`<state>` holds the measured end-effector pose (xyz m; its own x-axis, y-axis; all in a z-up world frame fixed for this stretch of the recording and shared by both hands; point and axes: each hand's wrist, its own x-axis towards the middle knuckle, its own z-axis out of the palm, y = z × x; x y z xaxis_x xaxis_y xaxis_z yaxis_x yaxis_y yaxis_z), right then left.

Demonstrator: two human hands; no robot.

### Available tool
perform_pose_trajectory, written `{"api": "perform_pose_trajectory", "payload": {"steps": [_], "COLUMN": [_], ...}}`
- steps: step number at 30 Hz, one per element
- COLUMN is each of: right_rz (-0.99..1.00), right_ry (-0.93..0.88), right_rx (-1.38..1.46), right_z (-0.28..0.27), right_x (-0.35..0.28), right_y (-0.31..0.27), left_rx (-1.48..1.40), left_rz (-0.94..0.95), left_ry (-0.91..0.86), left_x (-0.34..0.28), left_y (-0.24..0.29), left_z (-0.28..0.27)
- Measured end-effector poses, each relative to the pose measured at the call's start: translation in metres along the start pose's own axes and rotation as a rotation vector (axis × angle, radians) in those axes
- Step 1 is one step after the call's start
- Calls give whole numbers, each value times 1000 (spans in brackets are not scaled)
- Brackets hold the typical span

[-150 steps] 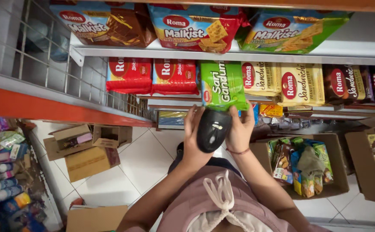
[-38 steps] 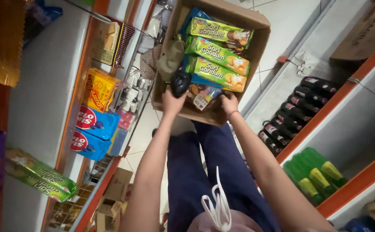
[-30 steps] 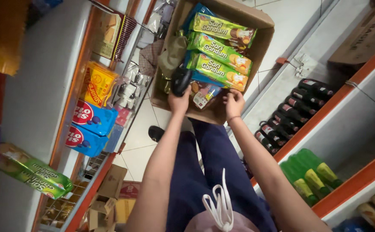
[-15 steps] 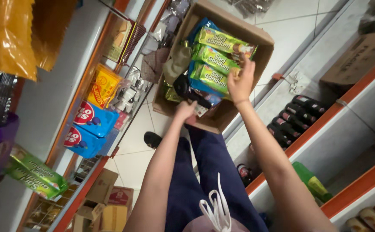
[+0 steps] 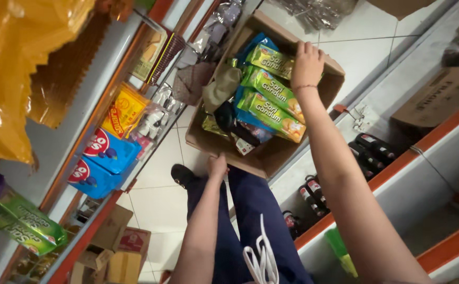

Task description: The person uses a scanner to scan several snack packages and places them into a cardboard box on the floor of a store.

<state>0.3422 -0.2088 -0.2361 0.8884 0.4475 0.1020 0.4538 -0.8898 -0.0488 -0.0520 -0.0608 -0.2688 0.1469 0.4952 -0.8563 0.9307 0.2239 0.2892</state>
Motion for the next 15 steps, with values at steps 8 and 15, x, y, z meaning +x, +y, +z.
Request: {"api": "perform_pose_trajectory", "payload": {"steps": [8,15], "right_rz": [-38,85], "right_ry": [33,-31], "right_rx": [-50,-63], "right_z": [0,3], "right_x": [-5,-65], "right_y": [12,38], "left_rx": [95,274], "left_rz": [248,254], "left_ry": [119,257], "left_x": [9,8], "left_y": [-7,32], "left_z": [-13,-63]}}
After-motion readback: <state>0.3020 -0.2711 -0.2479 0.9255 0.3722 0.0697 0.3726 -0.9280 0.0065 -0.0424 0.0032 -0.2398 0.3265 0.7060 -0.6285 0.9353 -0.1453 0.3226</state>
